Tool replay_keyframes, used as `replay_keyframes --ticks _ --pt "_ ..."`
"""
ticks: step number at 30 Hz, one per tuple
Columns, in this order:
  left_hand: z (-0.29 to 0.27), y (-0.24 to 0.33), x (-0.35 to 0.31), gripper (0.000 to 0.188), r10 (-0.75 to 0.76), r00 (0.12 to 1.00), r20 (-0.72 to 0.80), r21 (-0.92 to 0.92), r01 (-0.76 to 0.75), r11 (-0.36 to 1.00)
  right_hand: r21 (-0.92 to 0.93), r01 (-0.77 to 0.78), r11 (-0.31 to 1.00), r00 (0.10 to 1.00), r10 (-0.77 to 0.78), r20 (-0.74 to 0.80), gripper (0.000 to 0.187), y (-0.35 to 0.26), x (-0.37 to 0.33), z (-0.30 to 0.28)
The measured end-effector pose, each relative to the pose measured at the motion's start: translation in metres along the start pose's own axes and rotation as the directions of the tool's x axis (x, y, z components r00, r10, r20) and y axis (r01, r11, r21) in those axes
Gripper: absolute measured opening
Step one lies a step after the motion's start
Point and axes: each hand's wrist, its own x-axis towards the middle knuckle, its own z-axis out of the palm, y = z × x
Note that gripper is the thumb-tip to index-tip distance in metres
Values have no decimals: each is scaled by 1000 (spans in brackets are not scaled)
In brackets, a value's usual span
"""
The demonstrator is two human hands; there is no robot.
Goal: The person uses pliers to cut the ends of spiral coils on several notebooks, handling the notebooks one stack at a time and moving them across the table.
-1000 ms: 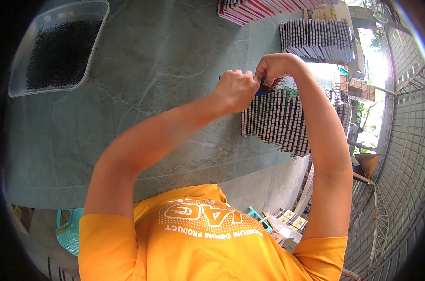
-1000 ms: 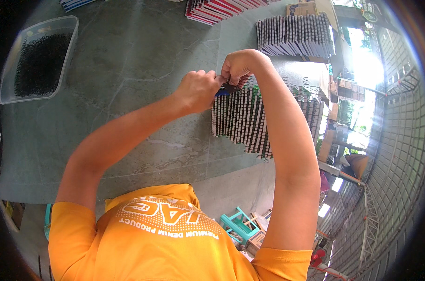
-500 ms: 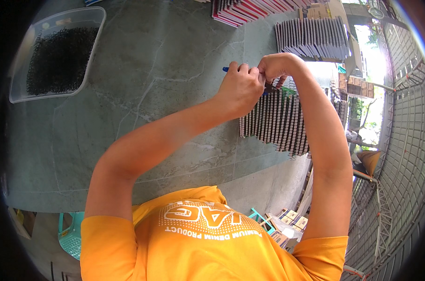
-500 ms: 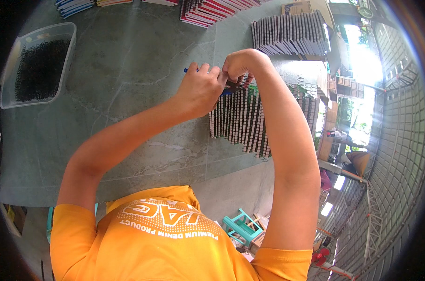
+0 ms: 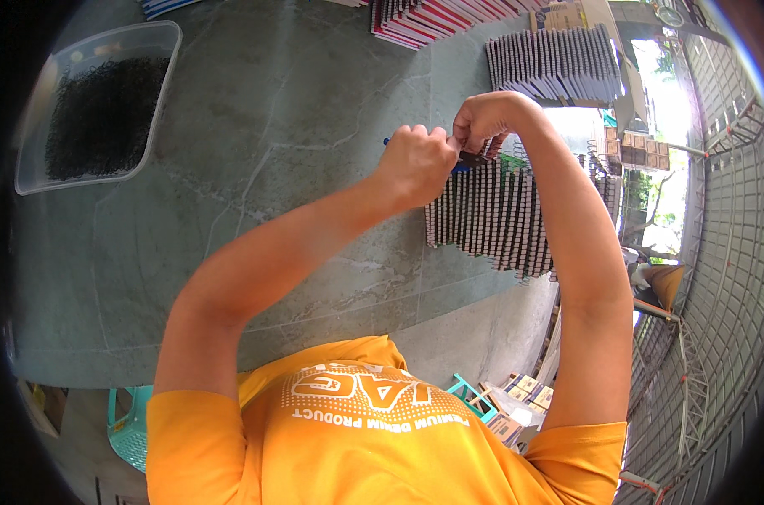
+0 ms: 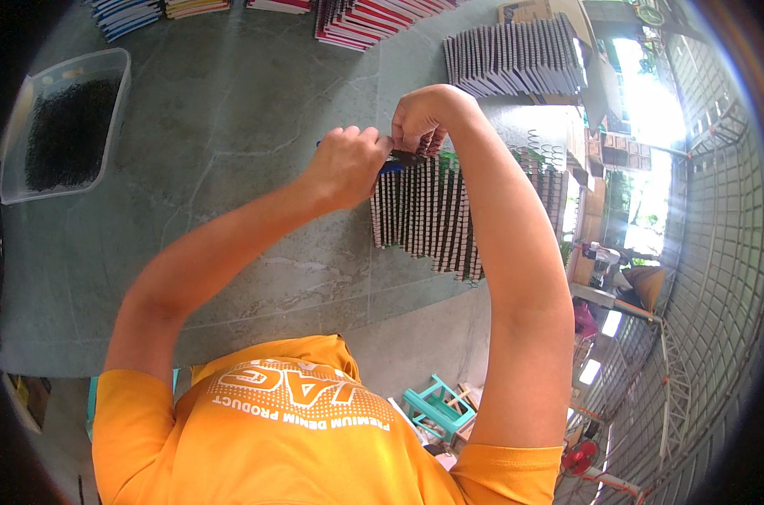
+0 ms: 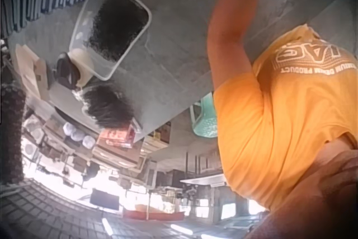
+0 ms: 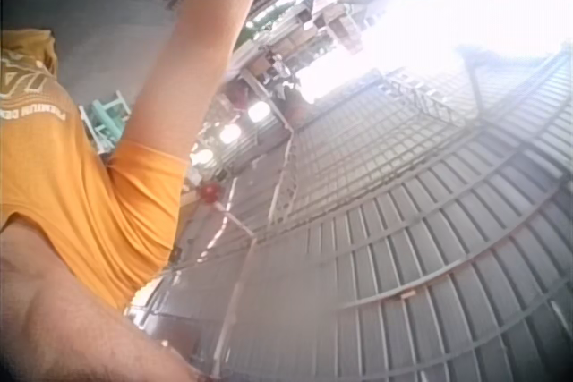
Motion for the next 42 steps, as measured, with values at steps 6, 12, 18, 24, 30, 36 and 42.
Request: replay_keyframes --ticks 6,12,18,24,30,36,42 --pt "2 -5 -4 22 -100 988 116 -243 126 962 89 70 994 996 -74 43 27 12 -3 -4" --pt "-26 -21 -60 25 -123 950 287 -187 181 966 216 359 908 929 -325 -177 31 4 -4 -1" --pt "-17 -25 -111 27 -6 988 155 195 -25 981 65 395 916 901 -373 -222 32 -28 -8 11" --pt "-18 -26 -112 20 132 990 49 210 -139 968 -175 958 226 165 -938 -306 29 -162 -57 23" --pt "-25 -26 -127 38 25 986 164 -311 27 950 -337 936 98 -154 -748 -646 33 -361 -61 71" --pt "-14 -33 -122 45 34 981 -190 -144 -62 988 -696 679 233 8 -951 -310 44 -250 -70 51" --pt "-30 -16 -75 38 -120 993 -17 -198 114 974 -697 -1 717 844 -373 -385 35 -45 -93 -11"
